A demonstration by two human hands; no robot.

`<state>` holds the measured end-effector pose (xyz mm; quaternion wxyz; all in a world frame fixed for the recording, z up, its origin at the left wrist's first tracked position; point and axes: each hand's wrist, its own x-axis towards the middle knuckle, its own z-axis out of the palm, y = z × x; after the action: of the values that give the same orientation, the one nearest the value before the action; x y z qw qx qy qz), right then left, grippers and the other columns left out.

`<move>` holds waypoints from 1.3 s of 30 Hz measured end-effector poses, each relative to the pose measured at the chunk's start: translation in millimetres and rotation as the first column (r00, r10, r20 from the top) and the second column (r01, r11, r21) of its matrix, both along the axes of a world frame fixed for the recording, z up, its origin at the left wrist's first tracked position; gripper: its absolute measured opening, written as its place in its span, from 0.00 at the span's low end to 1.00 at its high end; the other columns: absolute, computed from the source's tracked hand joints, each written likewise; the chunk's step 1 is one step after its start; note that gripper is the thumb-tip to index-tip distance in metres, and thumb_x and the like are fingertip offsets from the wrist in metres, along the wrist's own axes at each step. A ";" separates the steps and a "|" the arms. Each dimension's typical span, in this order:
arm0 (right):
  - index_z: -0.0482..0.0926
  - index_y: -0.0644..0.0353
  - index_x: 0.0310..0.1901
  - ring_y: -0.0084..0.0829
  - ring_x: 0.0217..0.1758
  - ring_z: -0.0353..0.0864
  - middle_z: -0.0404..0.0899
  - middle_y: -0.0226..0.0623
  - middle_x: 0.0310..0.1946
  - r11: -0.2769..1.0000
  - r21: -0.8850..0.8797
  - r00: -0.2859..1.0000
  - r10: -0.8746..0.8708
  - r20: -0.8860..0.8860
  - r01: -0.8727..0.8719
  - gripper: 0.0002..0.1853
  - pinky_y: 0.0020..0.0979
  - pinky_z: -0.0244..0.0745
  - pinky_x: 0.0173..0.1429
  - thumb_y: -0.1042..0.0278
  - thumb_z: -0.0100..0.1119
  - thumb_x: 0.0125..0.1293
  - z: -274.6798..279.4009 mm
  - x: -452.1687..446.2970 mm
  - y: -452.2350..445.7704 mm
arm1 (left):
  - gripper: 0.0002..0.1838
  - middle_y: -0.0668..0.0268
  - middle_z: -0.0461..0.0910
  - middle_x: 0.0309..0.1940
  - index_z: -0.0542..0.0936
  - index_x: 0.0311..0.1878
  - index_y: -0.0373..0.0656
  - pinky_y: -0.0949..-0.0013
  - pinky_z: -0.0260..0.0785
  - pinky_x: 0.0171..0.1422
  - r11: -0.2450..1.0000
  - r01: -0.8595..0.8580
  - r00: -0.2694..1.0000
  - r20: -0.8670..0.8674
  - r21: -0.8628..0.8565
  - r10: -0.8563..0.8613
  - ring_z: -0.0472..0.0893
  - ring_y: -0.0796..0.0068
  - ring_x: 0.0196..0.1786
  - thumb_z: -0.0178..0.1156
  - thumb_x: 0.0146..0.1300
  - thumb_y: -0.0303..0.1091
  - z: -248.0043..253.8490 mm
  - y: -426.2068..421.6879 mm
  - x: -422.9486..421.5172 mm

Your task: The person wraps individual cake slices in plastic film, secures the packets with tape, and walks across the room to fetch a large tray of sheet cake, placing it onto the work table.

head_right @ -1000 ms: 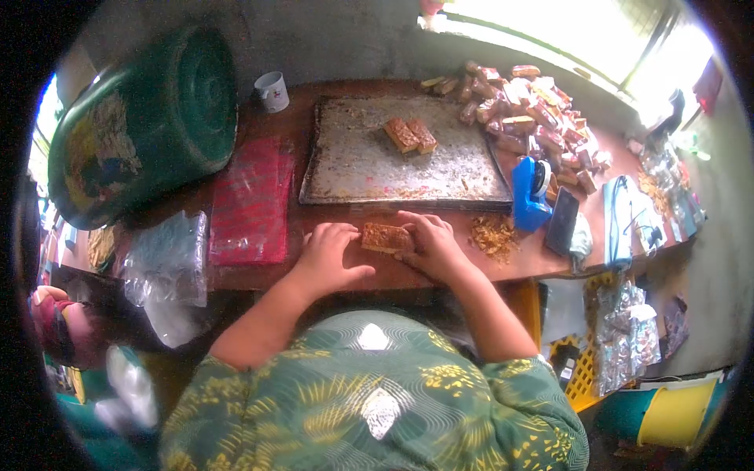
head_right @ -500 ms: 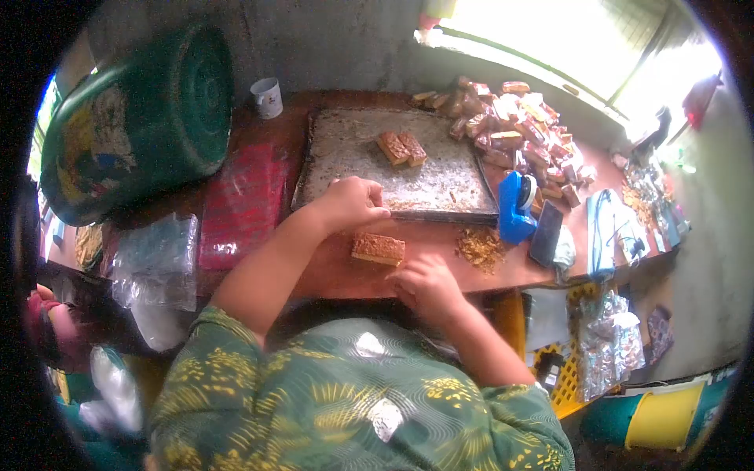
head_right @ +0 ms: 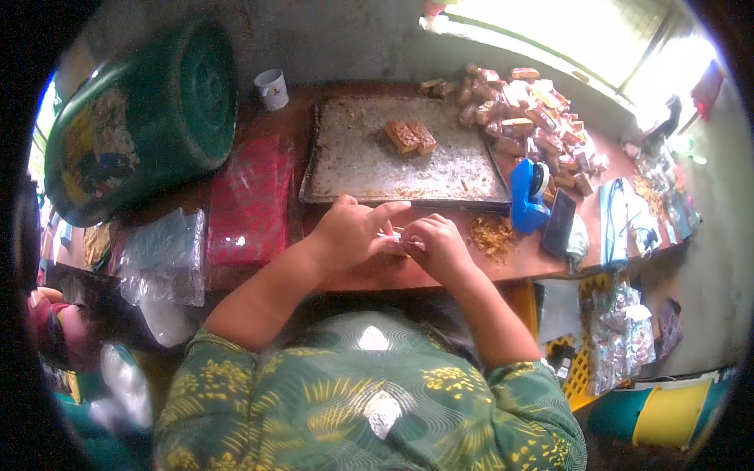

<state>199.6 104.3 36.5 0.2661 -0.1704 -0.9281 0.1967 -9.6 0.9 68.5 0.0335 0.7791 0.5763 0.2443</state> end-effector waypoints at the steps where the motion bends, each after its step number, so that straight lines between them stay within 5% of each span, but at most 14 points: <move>1: 0.83 0.56 0.36 0.44 0.44 0.85 0.86 0.36 0.34 0.999 -0.035 0.999 -0.037 0.001 0.037 0.09 0.43 0.79 0.51 0.69 0.74 0.55 -0.6 0.9 -4.6 | 0.28 0.73 0.89 0.39 0.75 0.69 0.58 0.56 0.68 0.53 1.000 0.011 0.999 0.050 0.011 -0.011 0.87 0.66 0.42 0.68 0.66 0.44 -2.5 0.4 0.6; 7: 0.83 0.57 0.39 0.40 0.38 0.85 0.86 0.38 0.34 0.986 -0.097 0.990 -0.137 -0.014 0.135 0.09 0.39 0.79 0.48 0.68 0.74 0.60 -1.4 6.8 -12.6 | 0.27 0.73 0.89 0.33 0.77 0.67 0.57 0.59 0.72 0.50 0.998 -0.066 0.998 -0.002 -0.006 0.066 0.87 0.66 0.38 0.70 0.64 0.40 -31.3 3.6 -4.9; 10: 0.80 0.59 0.43 0.33 0.33 0.84 0.86 0.40 0.35 0.830 -0.401 0.916 -0.397 0.062 0.387 0.11 0.34 0.79 0.45 0.66 0.73 0.66 -5.3 12.3 -16.7 | 0.22 0.67 0.89 0.33 0.79 0.62 0.55 0.62 0.75 0.53 0.988 -0.153 0.926 0.343 -0.032 0.155 0.88 0.65 0.40 0.69 0.65 0.34 -36.0 -9.3 -16.8; 11: 0.79 0.60 0.46 0.28 0.34 0.82 0.85 0.38 0.34 0.768 -0.524 0.921 -0.379 0.091 0.368 0.09 0.31 0.79 0.42 0.68 0.68 0.71 -27.2 19.5 -3.8 | 0.18 0.64 0.88 0.32 0.81 0.58 0.52 0.66 0.77 0.54 0.955 -0.230 0.792 0.534 -0.185 0.295 0.88 0.69 0.40 0.67 0.66 0.28 -36.8 -14.0 -17.9; 14: 0.80 0.61 0.44 0.26 0.35 0.81 0.84 0.35 0.33 0.688 -0.707 0.931 -0.344 -0.122 0.161 0.03 0.32 0.79 0.41 0.73 0.63 0.73 -48.0 22.2 1.4 | 0.14 0.65 0.88 0.35 0.81 0.57 0.47 0.72 0.73 0.45 0.954 -0.063 0.539 0.795 -0.292 0.278 0.84 0.76 0.36 0.64 0.69 0.28 -84.5 -14.2 -38.7; 15: 0.80 0.61 0.44 0.25 0.36 0.81 0.84 0.35 0.33 0.706 -0.691 0.944 -0.311 -0.106 0.156 0.02 0.32 0.79 0.41 0.74 0.61 0.73 -52.6 23.2 3.1 | 0.10 0.66 0.86 0.36 0.84 0.53 0.45 0.74 0.72 0.46 0.983 0.003 0.548 0.822 -0.186 0.154 0.80 0.82 0.38 0.61 0.71 0.26 -83.8 -13.4 -39.6; 17: 0.81 0.62 0.44 0.23 0.36 0.81 0.84 0.34 0.33 0.744 -0.654 0.968 -0.243 -0.067 0.141 0.04 0.31 0.80 0.41 0.76 0.57 0.75 -58.1 24.9 7.2 | 0.10 0.67 0.87 0.38 0.86 0.51 0.44 0.75 0.72 0.46 0.946 0.049 0.615 0.756 -0.320 0.224 0.80 0.82 0.39 0.59 0.72 0.25 -81.4 -17.9 -46.2; 23: 0.86 0.63 0.47 0.22 0.38 0.83 0.86 0.34 0.35 0.376 -0.880 0.925 -0.345 0.159 0.292 0.08 0.30 0.81 0.44 0.73 0.68 0.69 -2.3 10.1 -19.1 | 0.10 0.68 0.87 0.42 0.90 0.49 0.46 0.69 0.73 0.52 0.917 -0.016 0.513 0.784 -0.398 0.349 0.81 0.77 0.46 0.65 0.67 0.28 -41.9 -29.1 -26.7; 24: 0.86 0.62 0.46 0.24 0.38 0.83 0.86 0.34 0.35 0.496 -0.813 0.926 -0.356 0.129 0.304 0.08 0.30 0.81 0.44 0.72 0.70 0.67 -9.3 11.9 -16.2 | 0.10 0.68 0.87 0.42 0.90 0.49 0.47 0.66 0.73 0.55 0.917 -0.052 0.516 0.775 -0.396 0.365 0.82 0.74 0.50 0.67 0.66 0.30 -33.8 -31.1 -24.0; 27: 0.88 0.61 0.42 0.29 0.38 0.84 0.85 0.35 0.34 0.790 -0.518 0.937 -0.341 0.074 0.328 0.10 0.33 0.81 0.44 0.67 0.75 0.62 -24.7 19.8 -5.7 | 0.07 0.67 0.84 0.45 0.91 0.41 0.49 0.57 0.69 0.61 0.948 -0.317 0.916 0.264 0.021 0.300 0.79 0.65 0.55 0.72 0.61 0.37 -45.1 -31.3 -30.5; 29: 0.89 0.61 0.39 0.36 0.40 0.84 0.84 0.37 0.34 0.910 -0.264 0.948 -0.304 0.098 0.319 0.10 0.37 0.80 0.45 0.64 0.76 0.61 -12.3 23.6 -7.9 | 0.07 0.68 0.82 0.45 0.91 0.37 0.50 0.52 0.64 0.65 0.943 -0.332 0.914 0.241 -0.019 0.327 0.76 0.62 0.59 0.73 0.59 0.40 -41.6 -38.4 -29.7; 33: 0.89 0.55 0.36 0.48 0.48 0.79 0.83 0.38 0.40 0.929 -0.046 0.890 -0.337 0.306 0.368 0.11 0.46 0.77 0.53 0.57 0.76 0.60 -21.2 33.8 4.1 | 0.08 0.71 0.80 0.44 0.88 0.32 0.52 0.49 0.61 0.67 0.916 -0.382 0.894 0.200 -0.123 0.400 0.73 0.62 0.62 0.73 0.58 0.44 -57.1 -41.4 -33.8; 36: 0.90 0.52 0.37 0.48 0.50 0.79 0.82 0.35 0.43 0.903 0.072 0.879 -0.429 0.208 0.423 0.10 0.47 0.77 0.54 0.58 0.75 0.59 -26.2 27.9 6.2 | 0.08 0.73 0.81 0.46 0.88 0.34 0.55 0.50 0.61 0.67 0.872 -0.487 0.858 0.164 -0.040 0.487 0.74 0.62 0.62 0.73 0.57 0.45 -64.7 -33.8 -25.2; 39: 0.91 0.50 0.39 0.45 0.54 0.77 0.82 0.34 0.47 0.955 0.053 0.941 -0.295 0.165 0.291 0.08 0.46 0.74 0.59 0.63 0.74 0.58 -25.1 25.3 2.8 | 0.08 0.72 0.82 0.48 0.88 0.38 0.55 0.49 0.61 0.65 0.942 -0.320 0.922 0.198 -0.101 0.334 0.74 0.62 0.61 0.73 0.57 0.43 -57.2 -32.4 -28.9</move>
<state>224.9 107.1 11.4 0.2142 -0.3191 -0.9145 0.1267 -38.5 -31.5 11.2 0.0795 0.6399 0.6991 0.3090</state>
